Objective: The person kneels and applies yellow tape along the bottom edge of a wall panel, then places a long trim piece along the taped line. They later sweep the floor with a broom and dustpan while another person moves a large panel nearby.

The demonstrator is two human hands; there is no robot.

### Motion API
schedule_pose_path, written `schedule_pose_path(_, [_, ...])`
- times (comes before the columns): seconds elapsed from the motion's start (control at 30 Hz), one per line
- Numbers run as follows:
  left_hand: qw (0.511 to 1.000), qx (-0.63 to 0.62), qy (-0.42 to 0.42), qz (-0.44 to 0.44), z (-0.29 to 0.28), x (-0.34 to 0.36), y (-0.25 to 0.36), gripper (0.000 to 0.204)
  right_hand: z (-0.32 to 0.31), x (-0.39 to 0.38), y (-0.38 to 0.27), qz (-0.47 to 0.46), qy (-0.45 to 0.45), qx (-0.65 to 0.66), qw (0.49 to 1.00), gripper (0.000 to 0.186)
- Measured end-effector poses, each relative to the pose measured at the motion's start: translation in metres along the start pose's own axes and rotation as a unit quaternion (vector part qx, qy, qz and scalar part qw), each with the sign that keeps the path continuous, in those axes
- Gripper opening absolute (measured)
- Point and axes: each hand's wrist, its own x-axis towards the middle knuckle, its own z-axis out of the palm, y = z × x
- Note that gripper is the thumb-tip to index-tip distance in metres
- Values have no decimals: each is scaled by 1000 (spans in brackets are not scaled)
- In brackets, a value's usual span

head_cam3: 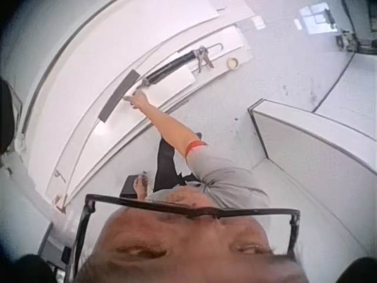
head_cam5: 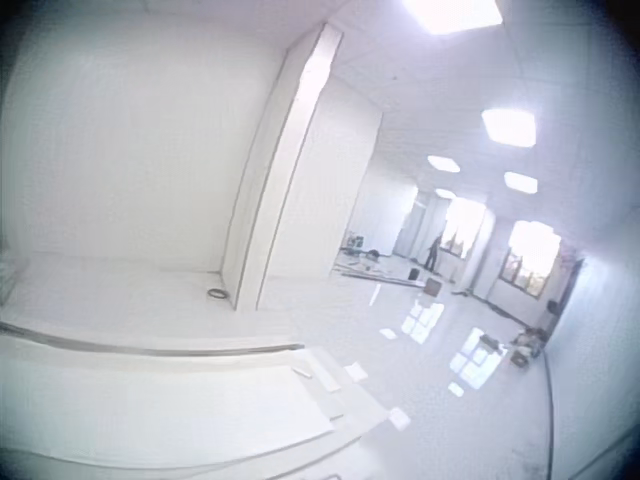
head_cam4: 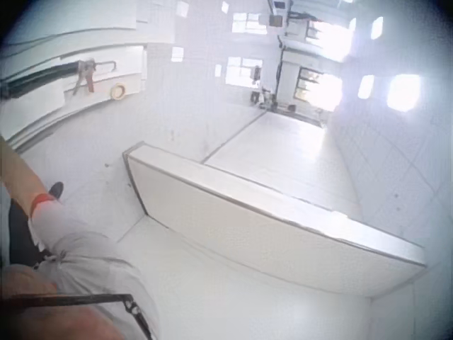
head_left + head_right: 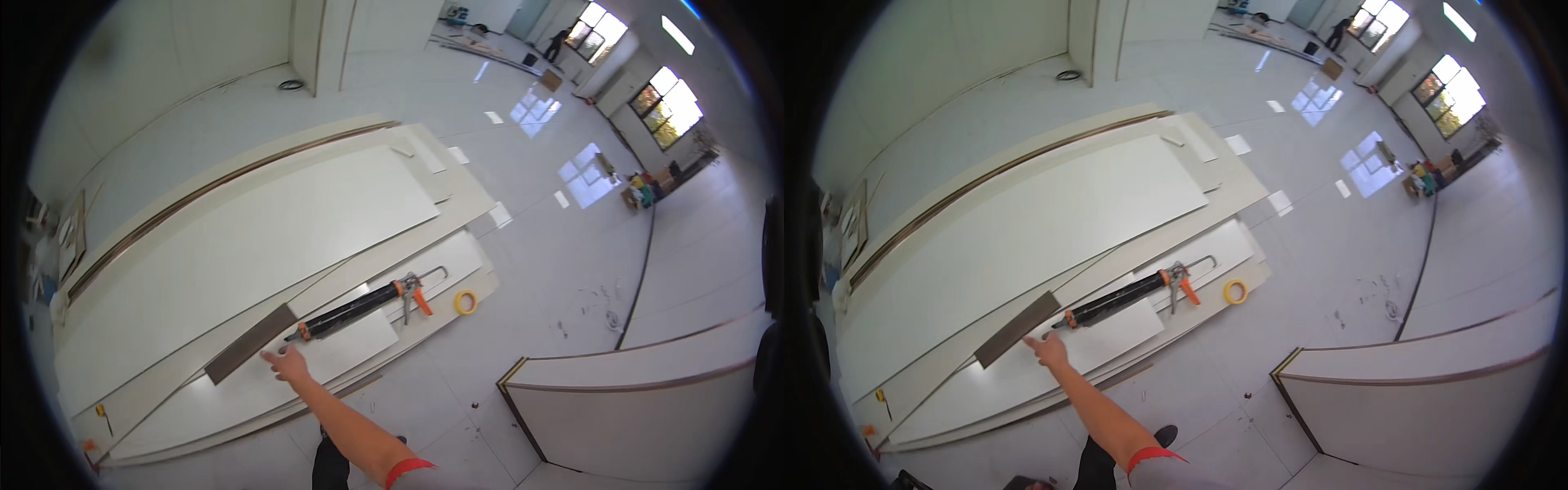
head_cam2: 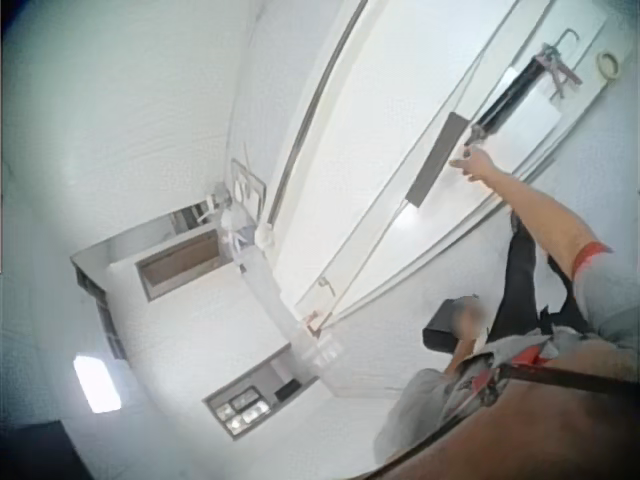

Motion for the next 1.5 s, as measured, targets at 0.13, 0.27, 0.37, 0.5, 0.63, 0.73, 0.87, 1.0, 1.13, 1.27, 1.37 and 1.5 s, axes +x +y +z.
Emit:
schedule_pose_path(0.13, [999, -20, -21, -14, -44, 19, 1, 15, -26, -45, -7, -253, -34, -261, 931, 55])
schedule_pose_path(0.27, [997, 19, -79, -11, -35, 53, 30, 18, -131, -109, 79, -198, -7, -377, 905, 40])
schedule_pose_path(0.37, [983, 126, -131, 28, -5, 84, 87, 24, -226, -188, 183, -27, 107, -459, 881, 41])
schedule_pose_path(0.5, [917, 318, -190, 151, 85, 50, 182, 28, -323, -353, 322, 138, 233, -395, 878, 53])
schedule_pose_path(0.63, [846, 415, -214, 258, 89, 62, 231, 26, -301, -467, 341, 66, 316, -374, 869, 47])
schedule_pose_path(0.73, [871, 385, -236, 193, 119, 58, 243, 29, -266, -522, 387, 104, 409, -149, 894, 53])
schedule_pose_path(0.87, [846, 418, -285, 165, 143, 36, 256, 30, -209, -647, 395, 204, 559, 156, 788, 67])
schedule_pose_path(1.0, [800, 523, -287, 67, 181, 29, 247, 37, -228, -832, 571, 154, 849, 298, 409, 86])
schedule_pose_path(1.13, [713, 612, -332, 74, 219, 14, 240, 38, -182, -975, 532, 188, 874, 361, 267, 83])
schedule_pose_path(1.27, [592, 687, -414, 83, 282, -7, 210, 39, -22, -1046, 574, 218, 880, 379, 186, 84])
schedule_pose_path(1.37, [535, 700, -462, 102, 322, -7, 215, 40, 52, -1053, 568, 223, 880, 390, 157, 85])
schedule_pose_path(1.5, [473, 693, -534, 110, 368, 3, 211, 42, 182, -1053, 563, 252, 869, 416, 95, 88])
